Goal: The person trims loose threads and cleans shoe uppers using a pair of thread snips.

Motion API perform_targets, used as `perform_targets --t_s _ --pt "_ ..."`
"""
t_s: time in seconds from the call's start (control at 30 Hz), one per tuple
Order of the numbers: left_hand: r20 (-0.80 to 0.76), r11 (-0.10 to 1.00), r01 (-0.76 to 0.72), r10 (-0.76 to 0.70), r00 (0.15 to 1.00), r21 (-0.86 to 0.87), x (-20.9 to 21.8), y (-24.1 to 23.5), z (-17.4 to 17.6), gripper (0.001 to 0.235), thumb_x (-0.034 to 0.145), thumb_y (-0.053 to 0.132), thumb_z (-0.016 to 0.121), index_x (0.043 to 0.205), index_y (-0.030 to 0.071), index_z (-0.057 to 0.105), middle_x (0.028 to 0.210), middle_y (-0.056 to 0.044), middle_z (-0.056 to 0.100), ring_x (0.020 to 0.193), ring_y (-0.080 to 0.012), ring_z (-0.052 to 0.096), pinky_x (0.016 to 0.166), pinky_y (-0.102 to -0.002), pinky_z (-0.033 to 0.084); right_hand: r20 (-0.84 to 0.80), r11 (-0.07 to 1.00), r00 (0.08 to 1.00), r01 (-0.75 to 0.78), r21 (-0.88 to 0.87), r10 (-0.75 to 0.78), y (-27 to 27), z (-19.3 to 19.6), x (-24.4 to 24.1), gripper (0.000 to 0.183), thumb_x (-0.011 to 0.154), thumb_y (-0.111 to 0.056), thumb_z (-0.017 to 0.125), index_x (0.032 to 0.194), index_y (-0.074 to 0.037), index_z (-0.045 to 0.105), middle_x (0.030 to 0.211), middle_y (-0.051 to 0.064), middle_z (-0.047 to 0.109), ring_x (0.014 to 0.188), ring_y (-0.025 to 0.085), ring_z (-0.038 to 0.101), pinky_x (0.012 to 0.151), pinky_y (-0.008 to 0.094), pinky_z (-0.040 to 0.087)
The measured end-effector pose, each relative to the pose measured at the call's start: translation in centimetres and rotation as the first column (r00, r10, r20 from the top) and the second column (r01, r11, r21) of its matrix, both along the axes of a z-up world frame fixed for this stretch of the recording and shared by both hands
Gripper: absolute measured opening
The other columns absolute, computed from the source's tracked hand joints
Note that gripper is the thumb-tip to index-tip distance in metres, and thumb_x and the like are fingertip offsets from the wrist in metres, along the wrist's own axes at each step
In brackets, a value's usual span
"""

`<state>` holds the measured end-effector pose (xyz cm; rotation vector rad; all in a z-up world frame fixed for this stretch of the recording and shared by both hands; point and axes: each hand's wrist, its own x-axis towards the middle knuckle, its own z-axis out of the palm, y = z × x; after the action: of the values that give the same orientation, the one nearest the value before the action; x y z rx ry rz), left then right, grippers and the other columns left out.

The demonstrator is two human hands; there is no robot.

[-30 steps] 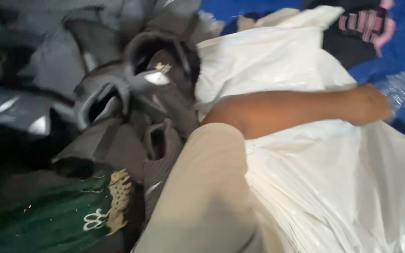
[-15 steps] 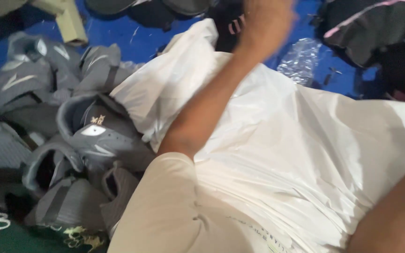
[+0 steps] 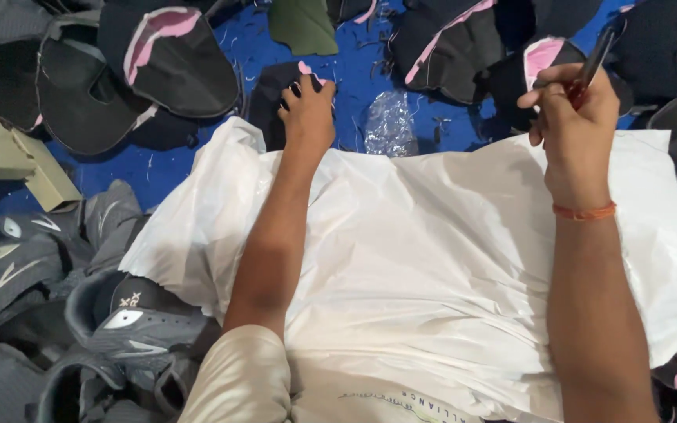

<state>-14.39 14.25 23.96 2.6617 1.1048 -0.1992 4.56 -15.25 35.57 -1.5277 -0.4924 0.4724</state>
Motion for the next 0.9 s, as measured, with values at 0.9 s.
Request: perform_targets --t_s 0.9 --pt "0.772 0.513 0.615 0.575 0.271 -0.598 1.9 -8.5 1.9 0.050 0.091 0.012 0.068 0.139 0.008 0.056 0.131 -0.011 0.065 0.124 -0.0245 0.061 0.110 -0.036 0.048 -0.226 0.951 0.954 -0.127 0.283 0.195 1.0 0.2 -2.1 0.022 0.109 -0.015 0.071 0.124 -0.003 0.062 0.101 0.002 0.066 0.078 0.007 0.059 0.070 0.020 0.047"
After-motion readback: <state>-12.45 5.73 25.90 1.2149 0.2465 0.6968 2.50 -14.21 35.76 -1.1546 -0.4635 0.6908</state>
